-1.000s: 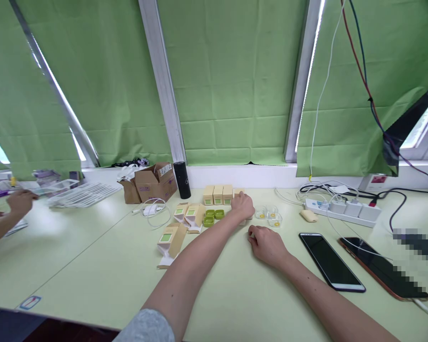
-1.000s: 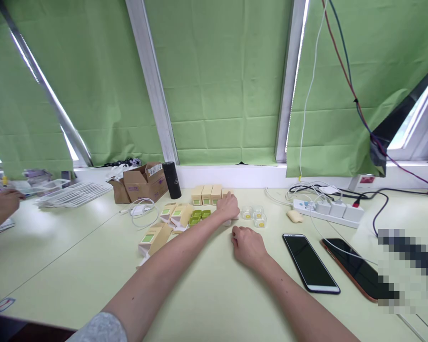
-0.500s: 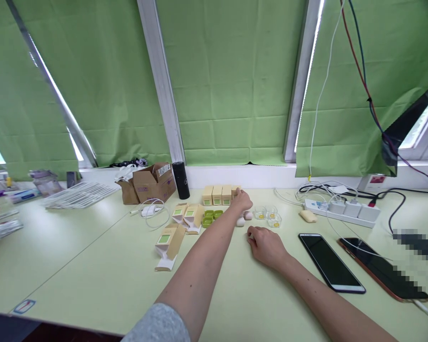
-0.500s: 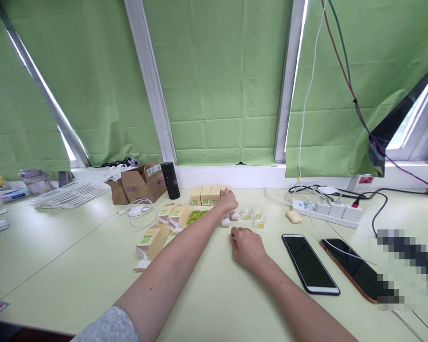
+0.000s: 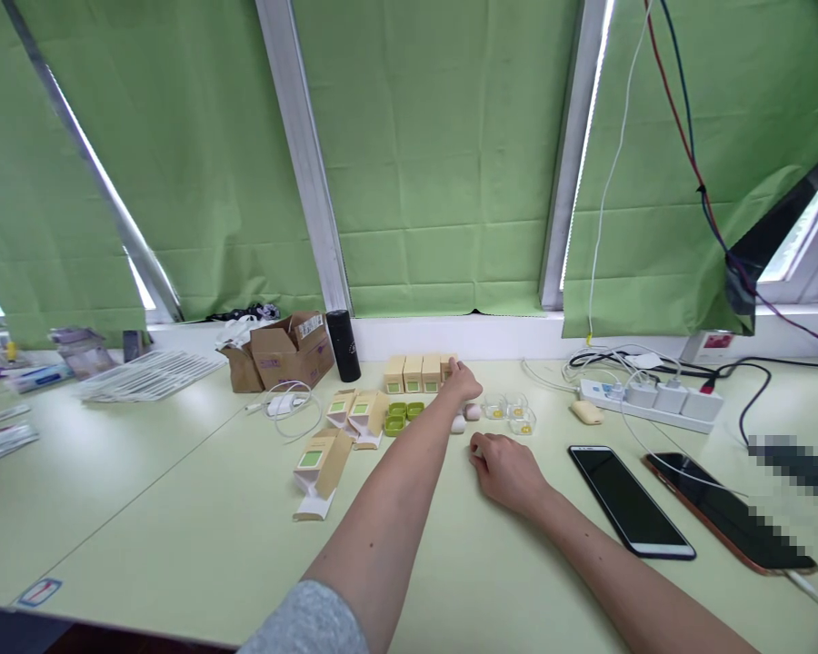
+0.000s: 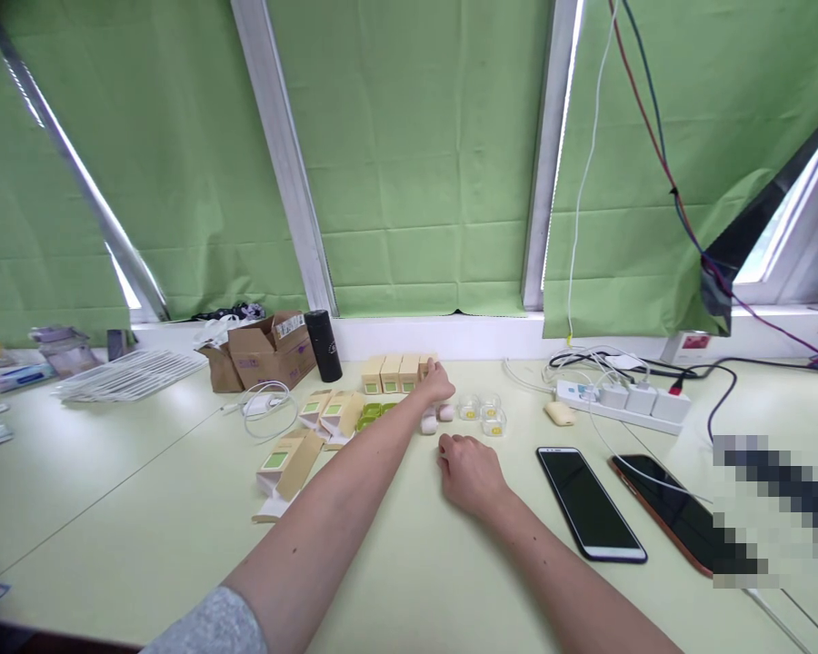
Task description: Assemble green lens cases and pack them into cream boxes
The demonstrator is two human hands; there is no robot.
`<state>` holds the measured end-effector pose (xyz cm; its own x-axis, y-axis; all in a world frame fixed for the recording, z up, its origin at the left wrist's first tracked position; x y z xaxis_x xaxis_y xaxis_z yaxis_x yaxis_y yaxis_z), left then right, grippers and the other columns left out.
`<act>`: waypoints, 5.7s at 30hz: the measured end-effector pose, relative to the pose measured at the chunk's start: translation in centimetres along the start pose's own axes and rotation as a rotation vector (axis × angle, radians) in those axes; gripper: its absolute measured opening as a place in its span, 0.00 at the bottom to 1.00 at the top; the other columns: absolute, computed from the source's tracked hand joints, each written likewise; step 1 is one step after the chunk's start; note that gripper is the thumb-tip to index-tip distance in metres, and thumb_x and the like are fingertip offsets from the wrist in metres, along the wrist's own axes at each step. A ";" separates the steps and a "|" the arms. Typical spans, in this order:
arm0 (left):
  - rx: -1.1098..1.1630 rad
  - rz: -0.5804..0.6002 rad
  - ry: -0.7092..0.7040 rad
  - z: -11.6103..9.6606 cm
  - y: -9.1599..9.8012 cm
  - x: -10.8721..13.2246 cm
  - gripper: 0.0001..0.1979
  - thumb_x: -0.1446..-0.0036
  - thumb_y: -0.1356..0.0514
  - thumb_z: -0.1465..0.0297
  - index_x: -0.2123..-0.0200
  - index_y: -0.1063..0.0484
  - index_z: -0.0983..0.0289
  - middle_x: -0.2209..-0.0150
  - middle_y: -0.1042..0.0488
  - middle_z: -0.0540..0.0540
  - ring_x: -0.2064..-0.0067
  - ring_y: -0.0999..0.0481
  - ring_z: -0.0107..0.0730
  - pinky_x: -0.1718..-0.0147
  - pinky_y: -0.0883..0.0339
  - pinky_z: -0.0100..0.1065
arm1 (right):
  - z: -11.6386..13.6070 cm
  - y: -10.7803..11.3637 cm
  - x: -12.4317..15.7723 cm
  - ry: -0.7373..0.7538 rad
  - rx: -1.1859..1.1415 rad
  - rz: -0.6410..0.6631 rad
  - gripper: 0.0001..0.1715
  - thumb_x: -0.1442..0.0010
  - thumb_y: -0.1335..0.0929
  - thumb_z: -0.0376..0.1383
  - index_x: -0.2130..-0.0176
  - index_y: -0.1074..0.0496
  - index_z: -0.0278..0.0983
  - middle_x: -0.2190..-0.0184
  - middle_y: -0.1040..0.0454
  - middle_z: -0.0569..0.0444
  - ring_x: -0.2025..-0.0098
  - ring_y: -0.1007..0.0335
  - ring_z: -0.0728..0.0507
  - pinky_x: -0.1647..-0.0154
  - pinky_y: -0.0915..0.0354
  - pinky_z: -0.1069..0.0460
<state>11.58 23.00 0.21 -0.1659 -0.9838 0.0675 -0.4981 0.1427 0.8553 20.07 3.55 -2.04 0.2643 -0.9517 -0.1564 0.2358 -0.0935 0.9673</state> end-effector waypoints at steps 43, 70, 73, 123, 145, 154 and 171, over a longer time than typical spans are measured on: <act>-0.470 -0.275 -0.156 12.2 9.2 18.4 0.09 0.41 0.39 0.71 0.58 0.22 0.60 0.57 0.19 0.63 0.47 0.23 0.51 0.49 0.34 0.40 | 0.4 -0.1 0.2 -0.015 -0.017 -0.002 0.08 0.32 0.36 0.32 0.55 0.29 0.40 0.55 0.20 0.48 0.54 0.25 0.41 0.65 0.46 0.52; -0.589 -0.189 -0.131 11.6 9.2 18.8 0.11 0.45 0.42 0.82 0.71 0.23 0.63 0.63 0.21 0.64 0.50 0.26 0.50 0.53 0.34 0.39 | 0.9 0.1 0.3 0.087 -0.137 -0.240 0.09 0.34 0.37 0.30 0.62 0.28 0.40 0.64 0.21 0.53 0.64 0.27 0.44 0.67 0.47 0.52; -0.597 -0.188 -0.139 11.2 9.2 19.0 0.13 0.47 0.43 0.85 0.72 0.24 0.63 0.64 0.21 0.64 0.51 0.25 0.51 0.55 0.34 0.39 | 1.1 0.1 0.5 0.109 -0.146 -0.227 0.15 0.34 0.37 0.30 0.52 0.26 0.41 0.59 0.19 0.52 0.60 0.25 0.43 0.64 0.43 0.51; 0.035 -0.604 -0.892 6.8 4.3 22.7 0.23 0.40 0.40 0.77 0.42 0.35 0.60 0.48 0.25 0.61 0.44 0.33 0.51 0.49 0.31 0.52 | 2.1 0.9 1.4 0.353 -0.906 -0.585 0.28 0.36 0.33 0.31 0.39 0.40 0.46 0.43 0.29 0.45 0.44 0.28 0.38 0.61 0.22 0.47; 0.252 -0.577 -0.723 7.5 4.2 21.9 0.14 0.34 0.39 0.68 0.47 0.28 0.59 0.52 0.25 0.61 0.47 0.27 0.45 0.54 0.26 0.44 | 2.0 1.0 1.4 0.369 -0.884 -0.554 0.25 0.34 0.33 0.33 0.39 0.35 0.45 0.44 0.28 0.45 0.46 0.28 0.38 0.60 0.21 0.47; 0.367 -0.507 -0.648 7.7 4.2 21.5 0.12 0.33 0.39 0.65 0.48 0.26 0.60 0.54 0.26 0.58 0.53 0.22 0.38 0.58 0.26 0.39 | 1.5 0.0 0.7 0.315 -0.862 -0.584 0.22 0.32 0.34 0.37 0.40 0.32 0.43 0.50 0.23 0.46 0.52 0.23 0.40 0.62 0.20 0.47; 0.368 -0.536 -0.560 7.8 4.3 21.1 0.12 0.32 0.41 0.62 0.55 0.22 0.62 0.59 0.24 0.58 0.62 0.22 0.35 0.66 0.28 0.36 | 1.8 0.4 0.8 0.287 -0.952 -0.482 0.24 0.34 0.33 0.38 0.40 0.31 0.43 0.54 0.21 0.47 0.54 0.23 0.40 0.64 0.21 0.47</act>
<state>-0.69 3.65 1.34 -0.1770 -0.7437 -0.6447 -0.8577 -0.2047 0.4716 18.67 2.19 -1.36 0.1289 -0.7613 -0.6355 0.9634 -0.0558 0.2622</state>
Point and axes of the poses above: each hand's wrist, its own x-axis away from the middle knuckle, its own y-axis out of the back of the hand, z = x × y, the point moved 2 cm from there along -x, towards the middle knuckle
